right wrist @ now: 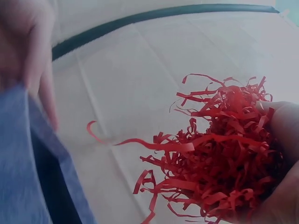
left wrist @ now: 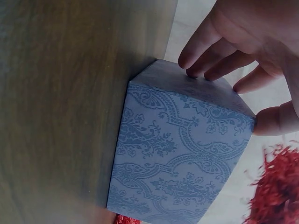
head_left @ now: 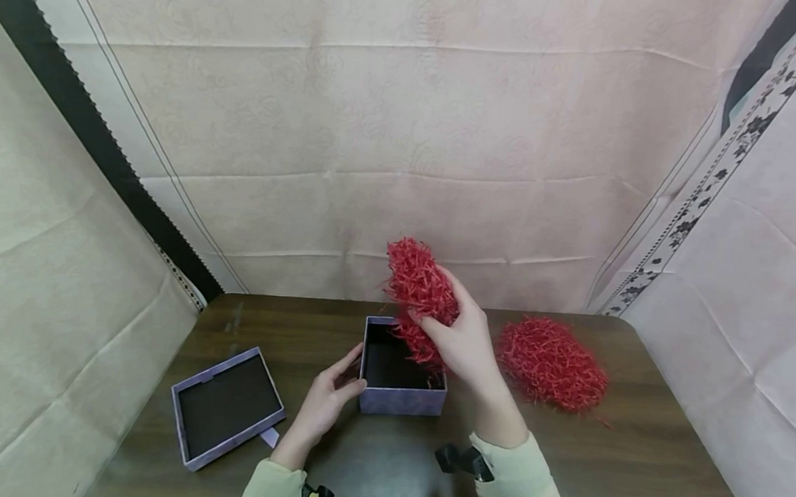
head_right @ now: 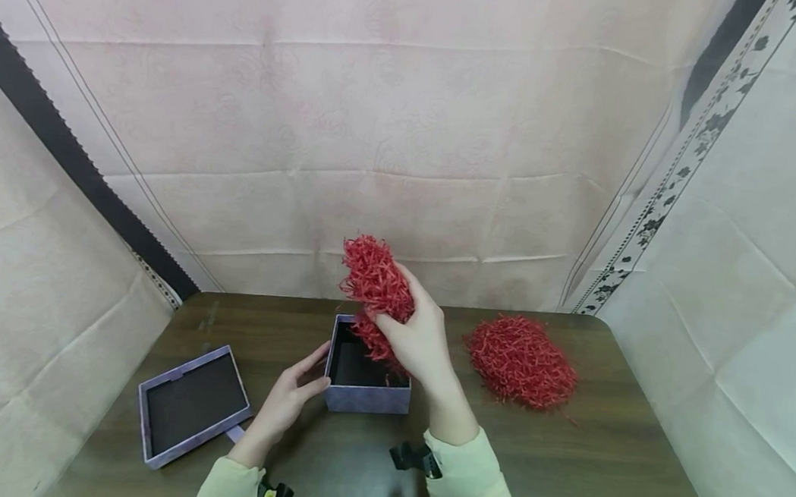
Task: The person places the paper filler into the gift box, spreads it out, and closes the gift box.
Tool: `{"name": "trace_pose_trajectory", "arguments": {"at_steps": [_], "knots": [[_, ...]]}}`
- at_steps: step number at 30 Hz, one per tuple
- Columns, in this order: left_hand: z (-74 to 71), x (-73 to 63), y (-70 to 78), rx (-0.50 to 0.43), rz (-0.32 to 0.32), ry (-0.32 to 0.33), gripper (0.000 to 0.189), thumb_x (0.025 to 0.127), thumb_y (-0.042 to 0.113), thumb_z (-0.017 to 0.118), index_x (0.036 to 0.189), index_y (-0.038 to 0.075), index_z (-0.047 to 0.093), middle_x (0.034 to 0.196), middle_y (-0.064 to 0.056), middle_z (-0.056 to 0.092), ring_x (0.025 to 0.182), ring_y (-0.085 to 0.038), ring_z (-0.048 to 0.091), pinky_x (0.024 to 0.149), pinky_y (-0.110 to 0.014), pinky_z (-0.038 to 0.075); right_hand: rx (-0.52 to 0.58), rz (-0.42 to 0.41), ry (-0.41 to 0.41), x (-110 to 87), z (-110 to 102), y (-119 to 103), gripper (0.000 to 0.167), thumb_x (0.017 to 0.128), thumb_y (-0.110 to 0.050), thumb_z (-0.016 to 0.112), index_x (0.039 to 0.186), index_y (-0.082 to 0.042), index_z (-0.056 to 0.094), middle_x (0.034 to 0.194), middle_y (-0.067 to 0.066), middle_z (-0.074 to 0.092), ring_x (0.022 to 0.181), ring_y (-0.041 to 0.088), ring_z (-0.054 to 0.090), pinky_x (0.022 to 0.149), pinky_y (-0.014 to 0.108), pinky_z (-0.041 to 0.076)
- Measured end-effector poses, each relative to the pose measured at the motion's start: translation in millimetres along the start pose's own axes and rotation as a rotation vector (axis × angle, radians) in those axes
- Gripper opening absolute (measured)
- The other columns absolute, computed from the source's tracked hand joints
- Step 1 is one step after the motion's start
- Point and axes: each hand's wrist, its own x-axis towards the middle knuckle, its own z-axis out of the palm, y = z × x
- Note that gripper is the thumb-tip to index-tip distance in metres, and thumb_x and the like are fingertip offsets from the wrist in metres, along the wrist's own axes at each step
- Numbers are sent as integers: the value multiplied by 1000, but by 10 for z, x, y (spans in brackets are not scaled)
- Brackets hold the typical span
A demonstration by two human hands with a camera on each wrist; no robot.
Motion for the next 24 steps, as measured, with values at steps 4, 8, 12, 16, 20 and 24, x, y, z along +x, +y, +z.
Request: {"name": "trace_pose_trajectory", "arguments": {"at_steps": [4,8,12,16,20,24], "knots": [[-1,-6,9,-4,-2,4,63,101,-2,65,161,8,48,157,-22,54,142,-41,53,116,-52,44,58,-7,-15,23,148,-83,77,93,-13,83,160,-31,49,152,3,59,133,28,61,107,55,53],[6,-1,3,-6,-4,18,63,101,-1,67,161,9,50,156,-21,55,141,-40,55,115,-44,47,87,-7,-12,38,269,-67,76,93,-15,83,159,-31,50,150,4,61,132,29,63,106,55,54],[10,4,-7,-12,-1,15,64,100,0,68,160,9,50,154,-23,56,140,-42,55,108,-25,48,71,21,-14,36,358,72,75,93,-17,82,159,-29,50,149,6,62,131,30,64,105,57,54],[9,4,-10,-14,-2,9,64,100,2,69,161,10,50,155,-24,55,140,-43,54,106,-21,47,14,60,-11,21,421,261,74,93,-21,83,159,-25,51,148,10,63,130,32,64,105,58,54],[6,-2,0,-1,0,9,64,100,2,69,161,10,49,156,-24,53,140,-43,54,112,-37,48,-27,91,-13,4,468,440,74,93,-22,83,159,-22,51,148,12,63,131,33,63,107,59,52],[2,-10,9,5,2,10,64,100,0,68,161,9,49,157,-23,54,141,-41,54,114,-50,46,-72,106,-28,-12,501,612,73,93,-19,82,158,-19,51,148,12,63,131,33,63,108,58,52]]}}
